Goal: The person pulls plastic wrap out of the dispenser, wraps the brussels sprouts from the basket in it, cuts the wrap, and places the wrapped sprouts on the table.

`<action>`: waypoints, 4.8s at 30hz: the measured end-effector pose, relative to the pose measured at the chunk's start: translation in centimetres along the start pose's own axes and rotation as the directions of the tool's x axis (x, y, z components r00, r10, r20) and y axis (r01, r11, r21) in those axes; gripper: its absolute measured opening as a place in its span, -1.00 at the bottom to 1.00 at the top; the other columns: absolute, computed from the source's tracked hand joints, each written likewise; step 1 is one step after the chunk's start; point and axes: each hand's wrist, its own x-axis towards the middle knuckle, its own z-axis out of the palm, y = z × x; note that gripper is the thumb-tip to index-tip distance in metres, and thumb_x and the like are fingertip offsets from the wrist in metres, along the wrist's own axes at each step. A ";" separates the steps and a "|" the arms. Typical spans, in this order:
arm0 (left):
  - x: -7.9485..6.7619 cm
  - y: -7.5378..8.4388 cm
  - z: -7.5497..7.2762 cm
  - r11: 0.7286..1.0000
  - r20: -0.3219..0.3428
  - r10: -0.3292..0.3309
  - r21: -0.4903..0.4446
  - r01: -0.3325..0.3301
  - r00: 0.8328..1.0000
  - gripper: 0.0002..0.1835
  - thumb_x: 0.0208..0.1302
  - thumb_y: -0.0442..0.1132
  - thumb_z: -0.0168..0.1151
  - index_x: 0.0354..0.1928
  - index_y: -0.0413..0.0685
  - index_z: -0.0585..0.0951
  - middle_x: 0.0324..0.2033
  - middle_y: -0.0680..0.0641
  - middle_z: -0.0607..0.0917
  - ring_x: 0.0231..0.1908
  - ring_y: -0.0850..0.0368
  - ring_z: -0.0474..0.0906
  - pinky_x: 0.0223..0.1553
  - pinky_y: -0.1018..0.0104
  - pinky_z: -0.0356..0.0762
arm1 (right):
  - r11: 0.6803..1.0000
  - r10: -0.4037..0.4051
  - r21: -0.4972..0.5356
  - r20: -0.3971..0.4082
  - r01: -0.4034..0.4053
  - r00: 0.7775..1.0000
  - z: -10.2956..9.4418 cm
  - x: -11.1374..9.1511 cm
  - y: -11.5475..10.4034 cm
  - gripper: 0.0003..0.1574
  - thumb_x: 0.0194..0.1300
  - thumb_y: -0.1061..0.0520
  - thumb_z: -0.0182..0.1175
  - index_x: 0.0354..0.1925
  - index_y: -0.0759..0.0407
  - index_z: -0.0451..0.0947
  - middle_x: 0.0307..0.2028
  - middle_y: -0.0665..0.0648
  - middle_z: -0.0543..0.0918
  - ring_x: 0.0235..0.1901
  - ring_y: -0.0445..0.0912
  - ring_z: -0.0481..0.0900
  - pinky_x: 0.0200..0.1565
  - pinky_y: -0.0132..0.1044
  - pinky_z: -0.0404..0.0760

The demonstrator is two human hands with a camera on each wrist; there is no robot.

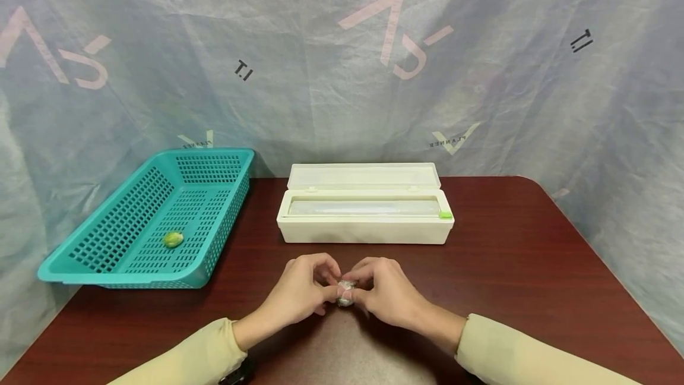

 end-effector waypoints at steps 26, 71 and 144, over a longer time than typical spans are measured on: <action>0.3 0.1 -0.2 0.989 0.016 0.020 0.143 -0.022 1.000 -0.87 0.13 -0.39 0.59 -0.49 -0.04 0.83 -0.70 0.11 0.67 -0.77 0.37 0.48 -0.66 0.41 0.46 | 0.995 0.057 0.082 0.037 -0.060 0.998 -0.5 0.0 0.2 -0.86 0.29 0.14 0.53 -0.16 0.06 0.88 -0.26 -0.06 0.78 -0.30 -0.23 0.69 -0.26 -0.29 0.68; 0.9 -0.3 0.0 0.997 0.022 -0.006 0.082 0.004 1.000 -0.81 0.13 -0.44 0.57 -0.53 -0.03 0.78 -0.67 0.10 0.68 -0.72 0.25 0.58 -0.61 0.35 0.58 | 0.959 0.226 0.155 0.079 -0.236 0.971 -0.8 0.0 0.1 -0.88 0.20 0.17 0.58 -0.26 0.13 0.87 -0.32 -0.02 0.82 -0.44 -0.15 0.68 -0.43 -0.29 0.66; 0.5 0.1 0.5 0.999 0.134 0.033 0.009 -0.035 0.990 -0.81 0.11 -0.44 0.59 -0.22 -0.19 0.79 -0.51 0.12 0.74 -0.51 0.27 0.67 -0.46 0.40 0.61 | 0.960 0.214 0.171 0.067 -0.222 0.975 -1.6 -1.5 0.6 -0.63 0.07 0.23 0.64 -0.15 0.25 0.74 -0.38 0.03 0.74 -0.41 -0.11 0.71 -0.38 -0.30 0.67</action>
